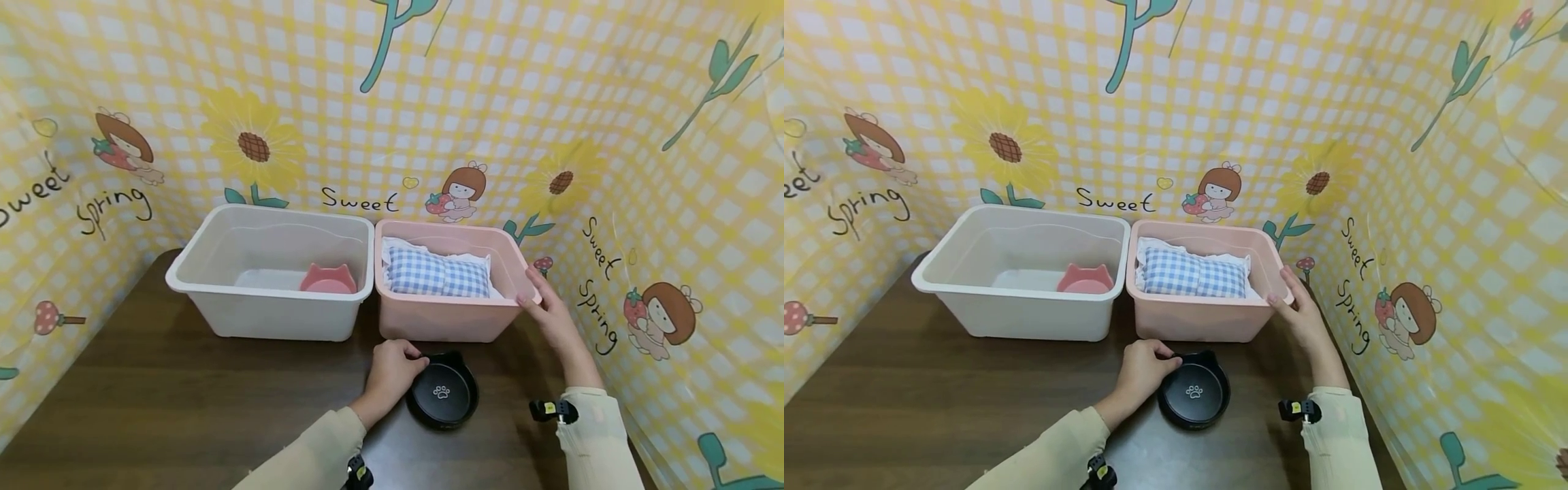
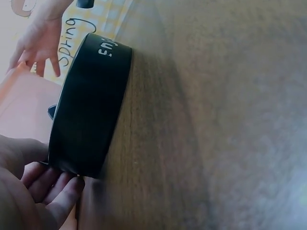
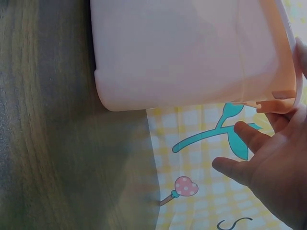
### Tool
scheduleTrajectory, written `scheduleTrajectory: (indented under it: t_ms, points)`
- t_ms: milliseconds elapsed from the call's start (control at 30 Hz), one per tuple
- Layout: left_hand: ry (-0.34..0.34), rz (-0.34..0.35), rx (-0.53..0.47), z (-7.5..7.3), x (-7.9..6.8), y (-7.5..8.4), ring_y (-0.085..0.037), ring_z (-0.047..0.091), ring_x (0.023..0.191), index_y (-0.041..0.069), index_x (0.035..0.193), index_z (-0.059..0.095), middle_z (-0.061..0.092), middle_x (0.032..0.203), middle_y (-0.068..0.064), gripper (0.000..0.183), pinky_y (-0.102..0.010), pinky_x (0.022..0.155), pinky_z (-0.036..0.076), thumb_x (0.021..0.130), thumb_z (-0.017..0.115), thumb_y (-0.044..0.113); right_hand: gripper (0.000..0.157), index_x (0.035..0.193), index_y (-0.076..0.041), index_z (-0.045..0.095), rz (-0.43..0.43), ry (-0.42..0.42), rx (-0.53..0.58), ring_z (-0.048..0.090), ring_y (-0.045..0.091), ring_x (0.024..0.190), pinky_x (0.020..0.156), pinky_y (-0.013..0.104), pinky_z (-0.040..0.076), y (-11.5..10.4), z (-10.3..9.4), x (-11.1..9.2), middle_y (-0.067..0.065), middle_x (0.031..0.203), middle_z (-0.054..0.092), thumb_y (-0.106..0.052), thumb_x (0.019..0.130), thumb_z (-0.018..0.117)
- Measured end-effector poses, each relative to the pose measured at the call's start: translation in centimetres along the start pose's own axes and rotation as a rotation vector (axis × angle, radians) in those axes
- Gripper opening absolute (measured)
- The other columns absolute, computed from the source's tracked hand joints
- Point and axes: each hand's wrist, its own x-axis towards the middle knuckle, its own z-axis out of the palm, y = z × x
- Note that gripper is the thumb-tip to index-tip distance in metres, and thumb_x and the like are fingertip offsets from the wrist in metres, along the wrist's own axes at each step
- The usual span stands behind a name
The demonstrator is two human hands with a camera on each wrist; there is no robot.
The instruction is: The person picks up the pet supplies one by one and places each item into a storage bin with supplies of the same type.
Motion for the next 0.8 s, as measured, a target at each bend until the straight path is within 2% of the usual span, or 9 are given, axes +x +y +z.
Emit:
scheduleTrajectory:
  t_ms: [167,333,567,800]
  points:
    - [0.006,0.011,-0.013,-0.5,0.2,0.0,-0.006,0.062,0.071,0.023,0.073,0.073,0.066,0.069,0.013,0.011,-0.025,0.062,0.051,0.075,0.082,0.028,0.064,0.152,-0.014,0.028,0.022,0.021,-0.015,0.01,0.028,0.148,0.115,0.055,0.016,1.8,-0.1,0.6,0.003,0.162,0.014,-0.024,0.096,0.059]
    - [0.002,0.018,-0.009,-1.2,0.3,0.4,-0.005,0.063,0.073,0.025,0.071,0.073,0.066,0.068,0.016,0.011,-0.025,0.065,0.052,0.075,0.083,0.028,0.065,0.152,-0.02,0.028,0.032,0.024,-0.053,0.011,0.029,0.148,0.115,0.056,0.017,2.6,-0.2,0.8,0.0,0.162,0.012,-0.03,0.096,0.059]
    - [0.002,0.081,0.006,-2.9,0.7,1.2,-0.003,0.062,0.069,0.027,0.07,0.074,0.066,0.066,0.018,0.011,-0.024,0.063,0.051,0.074,0.082,0.032,0.063,0.152,-0.021,0.03,0.007,0.02,-0.026,0.01,0.024,0.149,0.115,0.054,0.017,2.8,-0.2,1.1,-0.003,0.162,0.016,-0.03,0.097,0.058]
    - [-0.03,0.109,-0.006,-5.1,1.0,2.7,-0.002,0.06,0.064,0.029,0.068,0.073,0.065,0.064,0.019,0.012,-0.024,0.059,0.05,0.074,0.083,0.034,0.064,0.152,-0.019,0.029,0.015,0.027,-0.029,0.009,0.027,0.149,0.115,0.056,0.017,3.0,-0.3,0.9,-0.001,0.162,0.013,-0.028,0.097,0.058]
